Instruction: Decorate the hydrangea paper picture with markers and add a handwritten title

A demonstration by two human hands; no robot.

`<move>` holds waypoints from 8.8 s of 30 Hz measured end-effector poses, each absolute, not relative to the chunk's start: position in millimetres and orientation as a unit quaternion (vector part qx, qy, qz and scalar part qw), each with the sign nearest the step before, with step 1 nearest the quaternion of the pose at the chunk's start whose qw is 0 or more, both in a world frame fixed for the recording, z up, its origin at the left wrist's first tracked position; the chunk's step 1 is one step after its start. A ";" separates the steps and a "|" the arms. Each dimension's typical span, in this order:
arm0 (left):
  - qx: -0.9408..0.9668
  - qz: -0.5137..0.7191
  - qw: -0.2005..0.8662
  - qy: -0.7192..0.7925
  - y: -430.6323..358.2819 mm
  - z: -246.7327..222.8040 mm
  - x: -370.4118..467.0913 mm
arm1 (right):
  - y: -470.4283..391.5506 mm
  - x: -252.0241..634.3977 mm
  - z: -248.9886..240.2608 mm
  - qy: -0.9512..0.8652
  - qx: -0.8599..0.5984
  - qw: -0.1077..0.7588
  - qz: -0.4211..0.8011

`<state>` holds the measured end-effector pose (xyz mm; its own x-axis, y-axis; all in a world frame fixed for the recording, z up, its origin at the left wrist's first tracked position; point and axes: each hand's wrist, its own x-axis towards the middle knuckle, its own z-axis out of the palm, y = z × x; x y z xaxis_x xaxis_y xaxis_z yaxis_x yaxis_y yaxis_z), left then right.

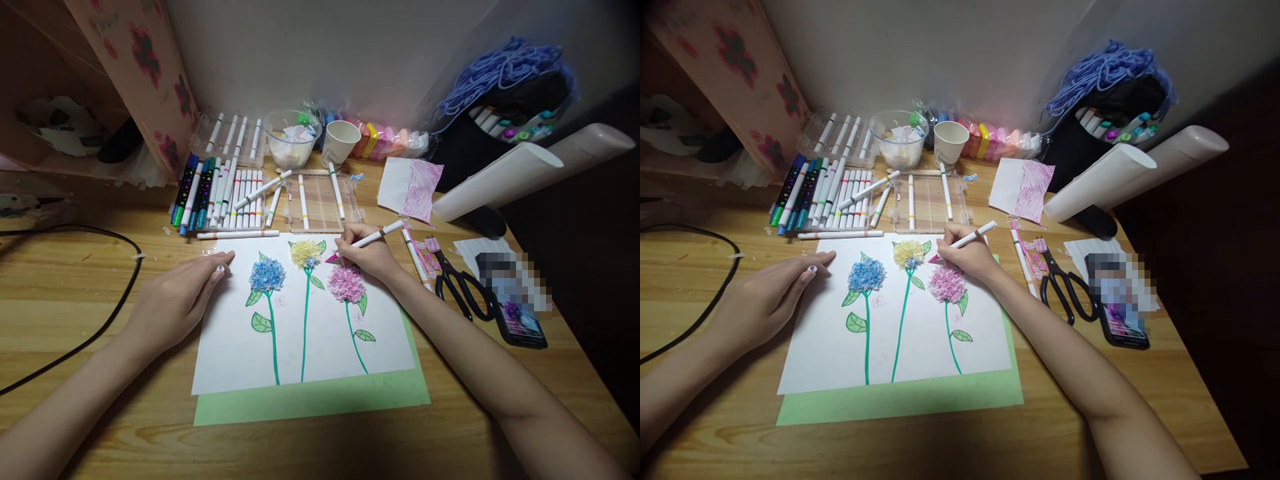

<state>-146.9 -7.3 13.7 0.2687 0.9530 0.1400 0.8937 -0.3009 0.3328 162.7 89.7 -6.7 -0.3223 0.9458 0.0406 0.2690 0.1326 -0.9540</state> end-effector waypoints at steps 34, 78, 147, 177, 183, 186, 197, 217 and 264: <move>0.785 0.146 0.110 0.591 -8.3 16.7 -146.4 | 89.3 163.2 -6.9 -0.657 -0.458 0.354 0.484; 0.788 0.151 0.116 0.585 -8.0 15.8 -146.8 | 89.4 161.3 -7.1 -0.642 -0.467 0.368 0.485; 0.664 0.232 0.306 0.641 -31.6 32.3 -134.7 | 27.4 178.5 13.0 -0.700 -0.514 0.374 0.325; 0.666 0.235 0.294 0.644 -31.4 30.1 -134.3 | 30.9 173.8 9.7 -0.693 -0.522 0.350 0.353; 0.664 0.241 0.291 0.645 -31.4 29.2 -134.5 | 31.6 174.1 10.2 -0.695 -0.520 0.351 0.351; 0.666 0.243 0.288 0.644 -31.4 29.1 -134.7 | 31.2 174.3 9.8 -0.697 -0.520 0.349 0.349; 0.668 0.245 0.285 0.642 -31.5 29.3 -134.4 | 31.1 178.0 8.2 -0.714 -0.527 0.329 0.322; 0.668 0.243 0.284 0.644 -31.5 30.9 -132.9 | 31.7 177.2 10.7 -0.711 -0.523 0.336 0.329; 0.687 0.235 0.264 0.635 -34.5 32.2 -131.2 | -28.9 128.5 -1.7 -0.709 -0.461 0.303 0.438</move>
<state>-131.2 -34.5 32.2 0.0835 0.9964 -0.0111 0.7484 -0.0554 0.6609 128.5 -28.9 -1.7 -0.3904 0.9203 0.0265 0.3884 0.1907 -0.9015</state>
